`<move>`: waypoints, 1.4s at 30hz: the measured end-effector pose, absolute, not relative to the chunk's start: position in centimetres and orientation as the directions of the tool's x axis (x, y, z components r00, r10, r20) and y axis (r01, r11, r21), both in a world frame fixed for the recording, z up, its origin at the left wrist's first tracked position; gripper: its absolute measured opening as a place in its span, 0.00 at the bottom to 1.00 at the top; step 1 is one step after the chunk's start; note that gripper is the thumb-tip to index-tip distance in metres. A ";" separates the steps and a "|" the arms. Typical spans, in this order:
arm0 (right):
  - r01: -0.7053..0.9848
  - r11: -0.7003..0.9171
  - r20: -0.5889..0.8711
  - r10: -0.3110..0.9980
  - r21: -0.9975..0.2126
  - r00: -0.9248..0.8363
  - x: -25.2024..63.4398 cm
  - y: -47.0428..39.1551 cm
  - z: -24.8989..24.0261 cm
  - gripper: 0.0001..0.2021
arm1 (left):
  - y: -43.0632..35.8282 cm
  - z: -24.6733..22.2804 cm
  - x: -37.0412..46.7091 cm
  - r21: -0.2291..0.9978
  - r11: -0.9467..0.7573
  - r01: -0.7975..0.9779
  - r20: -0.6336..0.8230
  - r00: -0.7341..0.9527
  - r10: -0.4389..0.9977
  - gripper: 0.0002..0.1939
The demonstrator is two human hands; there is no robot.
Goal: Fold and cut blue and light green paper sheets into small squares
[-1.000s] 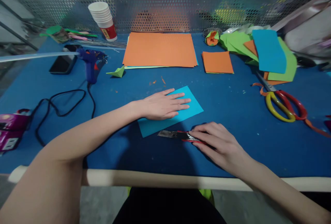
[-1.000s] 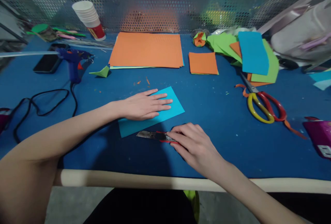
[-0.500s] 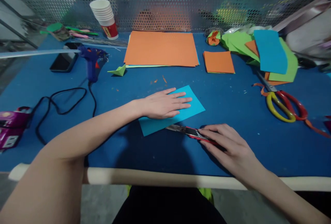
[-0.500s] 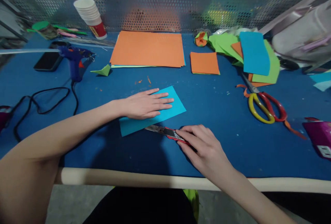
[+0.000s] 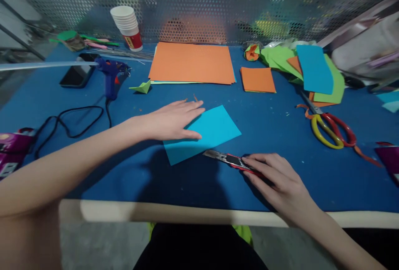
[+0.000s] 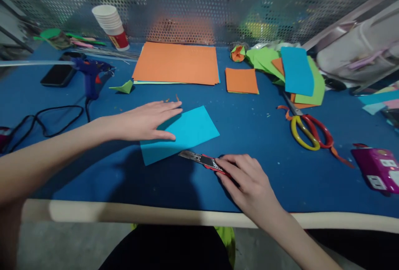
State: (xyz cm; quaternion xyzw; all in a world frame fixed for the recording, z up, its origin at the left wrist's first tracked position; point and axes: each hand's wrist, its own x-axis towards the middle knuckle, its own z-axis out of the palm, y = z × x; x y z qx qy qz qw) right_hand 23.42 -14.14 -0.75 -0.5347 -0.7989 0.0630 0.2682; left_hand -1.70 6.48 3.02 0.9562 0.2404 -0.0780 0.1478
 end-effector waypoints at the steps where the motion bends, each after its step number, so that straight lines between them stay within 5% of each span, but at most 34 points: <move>1: 0.823 0.419 0.362 0.888 -0.384 -0.283 23.5 -14.2 -0.8 0.17 | 6.1 2.6 -2.4 0.213 -0.825 0.523 -0.221 0.848 0.481 0.44; 5: 0.828 0.416 0.368 0.887 -0.376 -0.278 23.9 -14.4 -1.0 0.17 | 3.9 -0.1 -4.9 0.140 -0.767 0.627 -0.214 0.775 0.594 0.42; 8: 0.829 0.400 0.366 0.894 -0.390 -0.259 24.1 -14.5 -1.1 0.16 | 2.3 -1.7 -5.9 0.132 -0.776 0.617 -0.080 0.787 0.612 0.35; 19: 0.844 0.330 0.369 0.914 -0.424 -0.172 23.9 -14.9 -0.9 0.16 | 1.0 -2.8 -6.1 0.243 -0.839 0.487 0.267 0.798 0.540 0.19; 22: 0.832 0.191 0.315 0.949 -0.522 -0.020 24.2 -14.2 0.0 0.15 | 0.8 -2.5 -6.0 0.251 -0.825 0.506 0.253 0.789 0.560 0.21; 26: 0.797 0.059 0.196 0.978 -0.601 0.075 24.7 -10.8 1.2 0.11 | 0.3 -2.1 -5.6 0.234 -0.756 0.611 0.186 0.736 0.652 0.40; 35: 0.855 0.289 0.245 0.949 -0.431 -0.197 24.2 -1.3 -1.2 0.25 | -0.2 -2.1 -5.2 0.178 -0.731 0.659 0.099 0.727 0.679 0.40; 42: 0.882 0.223 0.260 0.958 -0.415 -0.120 23.0 -2.0 -2.4 0.14 | -0.3 -2.1 -5.2 0.158 -0.725 0.670 0.092 0.721 0.687 0.43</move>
